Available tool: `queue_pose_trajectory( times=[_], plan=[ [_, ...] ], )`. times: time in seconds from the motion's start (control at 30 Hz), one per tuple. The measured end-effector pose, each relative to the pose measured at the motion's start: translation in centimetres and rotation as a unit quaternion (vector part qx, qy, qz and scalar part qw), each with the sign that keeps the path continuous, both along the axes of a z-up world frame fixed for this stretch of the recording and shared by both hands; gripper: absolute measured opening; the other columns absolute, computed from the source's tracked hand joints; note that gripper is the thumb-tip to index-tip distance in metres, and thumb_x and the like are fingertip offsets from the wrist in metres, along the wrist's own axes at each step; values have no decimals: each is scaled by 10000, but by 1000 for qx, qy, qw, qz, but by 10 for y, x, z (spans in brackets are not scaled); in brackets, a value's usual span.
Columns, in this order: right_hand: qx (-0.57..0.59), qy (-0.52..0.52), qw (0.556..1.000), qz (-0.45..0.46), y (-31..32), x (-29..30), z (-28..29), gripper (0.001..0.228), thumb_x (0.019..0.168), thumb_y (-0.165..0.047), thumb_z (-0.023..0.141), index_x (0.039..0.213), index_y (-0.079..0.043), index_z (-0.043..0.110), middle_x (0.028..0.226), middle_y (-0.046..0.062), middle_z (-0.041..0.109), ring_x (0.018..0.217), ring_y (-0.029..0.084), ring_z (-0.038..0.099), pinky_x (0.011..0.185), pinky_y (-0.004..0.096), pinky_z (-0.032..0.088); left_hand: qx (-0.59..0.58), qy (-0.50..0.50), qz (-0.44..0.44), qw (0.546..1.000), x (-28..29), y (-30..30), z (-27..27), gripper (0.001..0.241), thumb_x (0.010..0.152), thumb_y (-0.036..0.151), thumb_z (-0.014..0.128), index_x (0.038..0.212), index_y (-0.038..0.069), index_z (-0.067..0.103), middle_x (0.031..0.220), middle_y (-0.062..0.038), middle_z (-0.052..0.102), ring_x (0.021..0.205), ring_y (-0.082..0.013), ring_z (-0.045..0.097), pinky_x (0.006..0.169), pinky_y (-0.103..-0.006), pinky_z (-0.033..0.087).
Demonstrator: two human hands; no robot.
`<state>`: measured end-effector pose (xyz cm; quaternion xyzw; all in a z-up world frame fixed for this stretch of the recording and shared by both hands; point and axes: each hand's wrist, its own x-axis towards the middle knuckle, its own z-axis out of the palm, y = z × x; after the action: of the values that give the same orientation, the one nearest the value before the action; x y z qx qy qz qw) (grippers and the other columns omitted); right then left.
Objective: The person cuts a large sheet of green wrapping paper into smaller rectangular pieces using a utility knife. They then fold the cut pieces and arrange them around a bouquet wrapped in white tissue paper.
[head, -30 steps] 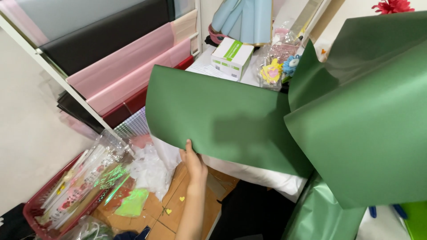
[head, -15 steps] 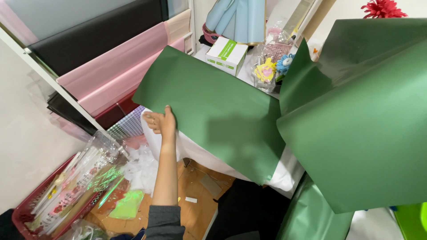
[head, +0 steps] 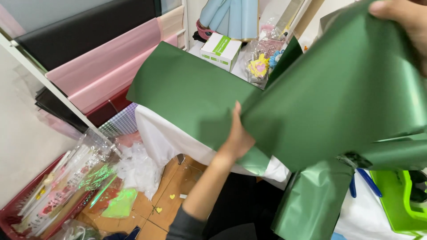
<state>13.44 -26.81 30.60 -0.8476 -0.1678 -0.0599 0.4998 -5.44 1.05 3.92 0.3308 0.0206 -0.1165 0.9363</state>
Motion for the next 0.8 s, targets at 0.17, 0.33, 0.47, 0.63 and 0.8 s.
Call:
queue_pose_trajectory(
  times=[0.17,0.33,0.47,0.63,0.8],
  plan=[
    [80,-97,990,63,95,-87,23,147,1060,-294,772,1135,-260,649,1120,-145,728,970,-35,729,848,151,635,-137,104,101,980,61,70,44,509,803,572,739,973,93,748,880,-119,753,845,-301,732,826,-439,596],
    [141,-157,965,157,92,-142,30,308,1068,-356,646,1349,-235,615,1324,-88,684,1239,49,699,1116,205,615,-82,-68,340,934,-2,136,103,1022,778,90,714,1657,233,212,1314,-97,639,1029,-253,666,891,-444,568],
    [212,-90,961,152,75,-175,-38,301,977,-263,708,1239,-209,571,1320,-50,684,1175,61,676,1067,198,573,-12,-137,409,902,-98,152,94,766,875,53,607,1603,134,382,1506,-67,564,1279,-263,605,981,-418,551],
    [188,78,963,176,60,-197,-143,161,935,-70,709,1088,-77,659,832,-27,615,757,38,532,716,179,409,96,14,469,878,-163,162,-37,936,822,60,682,1590,-18,152,1709,-152,137,1582,-229,124,1262,-360,125],
    [132,185,966,126,25,-186,-187,199,943,-116,717,1128,-54,682,902,-5,646,809,61,560,743,191,410,25,128,396,909,-181,102,-94,648,801,-10,720,1335,46,358,1318,-69,363,1221,-166,416,1054,-301,399]
  ],
)
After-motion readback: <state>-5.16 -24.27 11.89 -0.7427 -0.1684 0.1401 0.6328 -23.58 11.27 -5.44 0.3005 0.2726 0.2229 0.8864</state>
